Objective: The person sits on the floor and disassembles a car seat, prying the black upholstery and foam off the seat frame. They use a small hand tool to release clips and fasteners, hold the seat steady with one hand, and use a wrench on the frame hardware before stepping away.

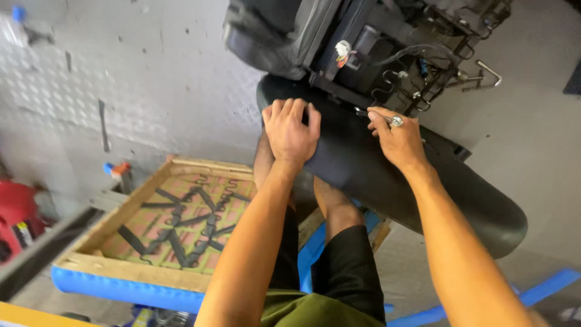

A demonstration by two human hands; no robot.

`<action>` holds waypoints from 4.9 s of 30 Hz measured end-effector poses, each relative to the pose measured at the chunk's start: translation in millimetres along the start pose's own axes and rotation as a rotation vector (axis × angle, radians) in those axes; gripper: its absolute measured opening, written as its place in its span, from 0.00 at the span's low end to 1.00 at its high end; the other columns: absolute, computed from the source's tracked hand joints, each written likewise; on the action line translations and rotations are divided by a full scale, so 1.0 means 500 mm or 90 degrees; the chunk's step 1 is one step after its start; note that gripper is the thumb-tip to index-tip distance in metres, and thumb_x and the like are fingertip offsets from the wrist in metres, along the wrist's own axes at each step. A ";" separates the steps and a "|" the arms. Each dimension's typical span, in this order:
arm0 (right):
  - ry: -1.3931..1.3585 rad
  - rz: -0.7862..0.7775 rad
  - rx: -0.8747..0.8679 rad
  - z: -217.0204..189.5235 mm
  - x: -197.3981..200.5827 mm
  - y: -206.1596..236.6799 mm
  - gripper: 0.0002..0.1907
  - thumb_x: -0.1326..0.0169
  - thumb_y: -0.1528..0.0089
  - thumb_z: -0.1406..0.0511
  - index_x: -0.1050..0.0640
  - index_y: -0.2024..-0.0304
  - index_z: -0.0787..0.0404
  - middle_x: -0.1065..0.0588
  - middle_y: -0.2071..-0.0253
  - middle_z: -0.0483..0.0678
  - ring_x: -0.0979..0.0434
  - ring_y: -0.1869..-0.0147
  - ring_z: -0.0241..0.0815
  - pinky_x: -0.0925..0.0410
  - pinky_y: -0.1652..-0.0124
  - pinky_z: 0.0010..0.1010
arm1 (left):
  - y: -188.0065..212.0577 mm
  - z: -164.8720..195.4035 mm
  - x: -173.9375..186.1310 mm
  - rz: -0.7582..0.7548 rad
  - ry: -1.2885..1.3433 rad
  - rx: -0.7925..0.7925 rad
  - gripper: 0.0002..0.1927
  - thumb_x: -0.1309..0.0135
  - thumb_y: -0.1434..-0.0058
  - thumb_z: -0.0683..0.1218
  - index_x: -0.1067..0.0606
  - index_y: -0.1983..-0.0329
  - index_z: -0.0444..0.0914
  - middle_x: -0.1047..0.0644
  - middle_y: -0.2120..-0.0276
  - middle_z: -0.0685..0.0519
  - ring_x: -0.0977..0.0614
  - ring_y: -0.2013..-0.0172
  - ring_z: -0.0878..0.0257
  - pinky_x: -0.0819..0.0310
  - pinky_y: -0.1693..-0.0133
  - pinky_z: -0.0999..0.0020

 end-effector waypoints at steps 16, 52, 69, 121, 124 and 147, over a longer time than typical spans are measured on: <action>-0.042 -0.102 -0.014 0.068 -0.008 -0.005 0.20 0.53 0.26 0.59 0.25 0.35 0.60 0.19 0.51 0.48 0.19 0.56 0.34 0.26 0.58 0.27 | 0.064 -0.043 -0.042 0.258 0.086 0.338 0.08 0.46 0.34 0.47 0.25 0.53 0.43 0.25 0.47 0.54 0.26 0.42 0.53 0.33 0.40 0.54; 0.411 -0.245 0.457 -0.133 -0.115 -0.100 0.12 0.45 0.33 0.65 0.21 0.48 0.62 0.21 0.63 0.63 0.21 0.60 0.66 0.29 0.60 0.50 | 0.039 -0.033 0.005 0.191 0.051 0.339 0.07 0.43 0.42 0.45 0.23 0.61 0.42 0.25 0.52 0.54 0.30 0.42 0.50 0.38 0.40 0.49; 0.451 -0.363 0.416 -0.164 -0.180 -0.201 0.09 0.46 0.32 0.64 0.23 0.54 0.64 0.23 0.66 0.65 0.22 0.60 0.67 0.30 0.62 0.52 | 0.040 -0.046 0.023 0.212 0.155 0.362 0.11 0.45 0.38 0.43 0.25 0.52 0.42 0.25 0.49 0.53 0.29 0.41 0.50 0.40 0.37 0.50; 0.397 -0.237 0.409 0.001 -0.070 -0.076 0.17 0.47 0.31 0.67 0.24 0.39 0.59 0.21 0.54 0.56 0.20 0.53 0.58 0.28 0.56 0.44 | 0.047 -0.049 0.018 0.217 0.136 0.357 0.13 0.44 0.41 0.42 0.27 0.52 0.40 0.26 0.50 0.52 0.29 0.43 0.50 0.38 0.41 0.52; 0.423 -0.258 0.344 -0.001 -0.070 -0.081 0.19 0.48 0.32 0.66 0.25 0.39 0.59 0.21 0.62 0.58 0.20 0.59 0.61 0.28 0.60 0.47 | 0.046 -0.047 0.020 0.217 0.122 0.360 0.13 0.44 0.42 0.42 0.26 0.53 0.40 0.26 0.51 0.52 0.29 0.43 0.50 0.38 0.41 0.52; 0.510 -0.309 0.384 -0.210 -0.352 -0.281 0.13 0.48 0.29 0.61 0.26 0.59 0.66 0.25 0.69 0.70 0.24 0.62 0.74 0.31 0.63 0.58 | 0.044 -0.052 0.025 0.214 0.126 0.357 0.13 0.45 0.42 0.43 0.26 0.54 0.41 0.27 0.50 0.51 0.29 0.43 0.48 0.39 0.40 0.50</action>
Point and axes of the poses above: each hand's wrist, its own y-axis away from the middle knuckle, its own x-axis out of the back of the hand, z = x × y, the point moved 2 cm from there along -y, towards the middle knuckle
